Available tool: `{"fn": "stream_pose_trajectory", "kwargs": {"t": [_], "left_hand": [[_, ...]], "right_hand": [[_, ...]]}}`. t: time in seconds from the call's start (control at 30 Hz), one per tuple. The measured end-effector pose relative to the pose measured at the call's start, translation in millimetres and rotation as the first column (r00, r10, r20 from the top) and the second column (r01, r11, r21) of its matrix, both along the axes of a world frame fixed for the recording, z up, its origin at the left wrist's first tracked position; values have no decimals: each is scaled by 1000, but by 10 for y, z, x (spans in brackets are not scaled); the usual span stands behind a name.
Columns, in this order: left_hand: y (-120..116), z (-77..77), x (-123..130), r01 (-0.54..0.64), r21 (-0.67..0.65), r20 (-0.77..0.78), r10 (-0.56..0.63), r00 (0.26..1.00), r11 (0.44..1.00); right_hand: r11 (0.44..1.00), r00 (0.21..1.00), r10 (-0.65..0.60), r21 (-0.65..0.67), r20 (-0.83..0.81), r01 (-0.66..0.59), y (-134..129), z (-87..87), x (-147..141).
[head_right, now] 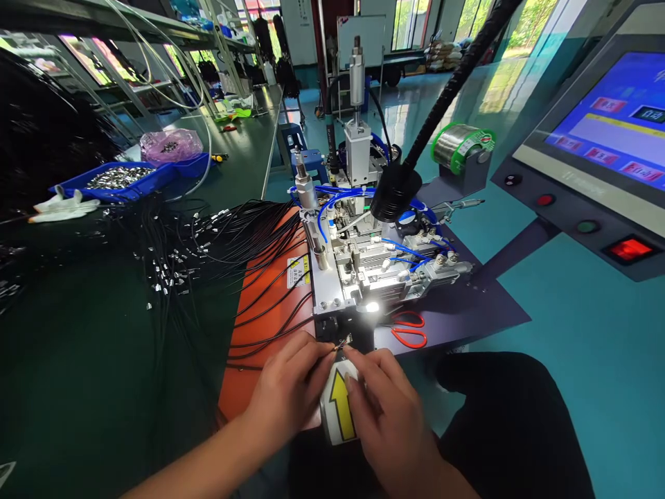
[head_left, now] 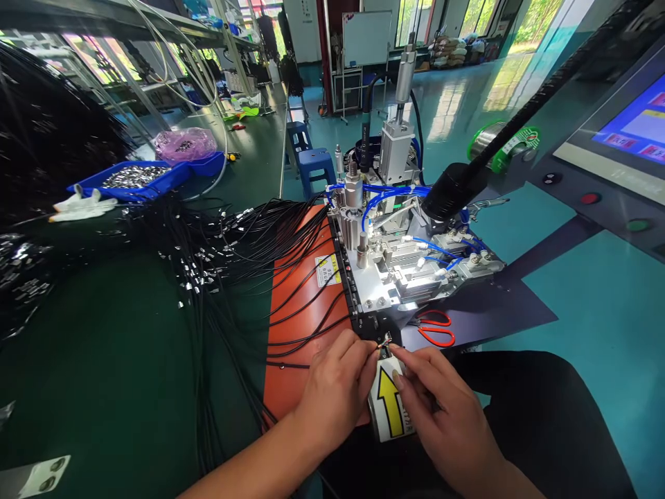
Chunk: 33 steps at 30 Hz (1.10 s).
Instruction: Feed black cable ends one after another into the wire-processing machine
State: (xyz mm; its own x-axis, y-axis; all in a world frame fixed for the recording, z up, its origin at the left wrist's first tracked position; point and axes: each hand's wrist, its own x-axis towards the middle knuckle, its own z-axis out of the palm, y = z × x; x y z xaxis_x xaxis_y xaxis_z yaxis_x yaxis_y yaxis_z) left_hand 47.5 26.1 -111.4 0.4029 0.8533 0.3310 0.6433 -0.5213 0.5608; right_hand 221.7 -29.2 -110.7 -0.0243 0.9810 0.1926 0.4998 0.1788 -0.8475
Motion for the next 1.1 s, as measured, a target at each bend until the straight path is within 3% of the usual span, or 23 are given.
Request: {"fn": "stream_pose_trajectory", "kwargs": {"t": [0.2,0.53,1.1], "left_hand": [[7,25,-4,22,-1,5,-22,1000,1000],[-2,30,-16,44,-25,31,-43,999,999],[-3,7,-25,48,-4,28,-48,998,999]], "right_hand": [[995,995,-102,-8,-5,102,62,10,27],[995,997,-77,-59,-17,76,152,27,23],[998,998,-57,33,-23,57,127,24,14]]}}
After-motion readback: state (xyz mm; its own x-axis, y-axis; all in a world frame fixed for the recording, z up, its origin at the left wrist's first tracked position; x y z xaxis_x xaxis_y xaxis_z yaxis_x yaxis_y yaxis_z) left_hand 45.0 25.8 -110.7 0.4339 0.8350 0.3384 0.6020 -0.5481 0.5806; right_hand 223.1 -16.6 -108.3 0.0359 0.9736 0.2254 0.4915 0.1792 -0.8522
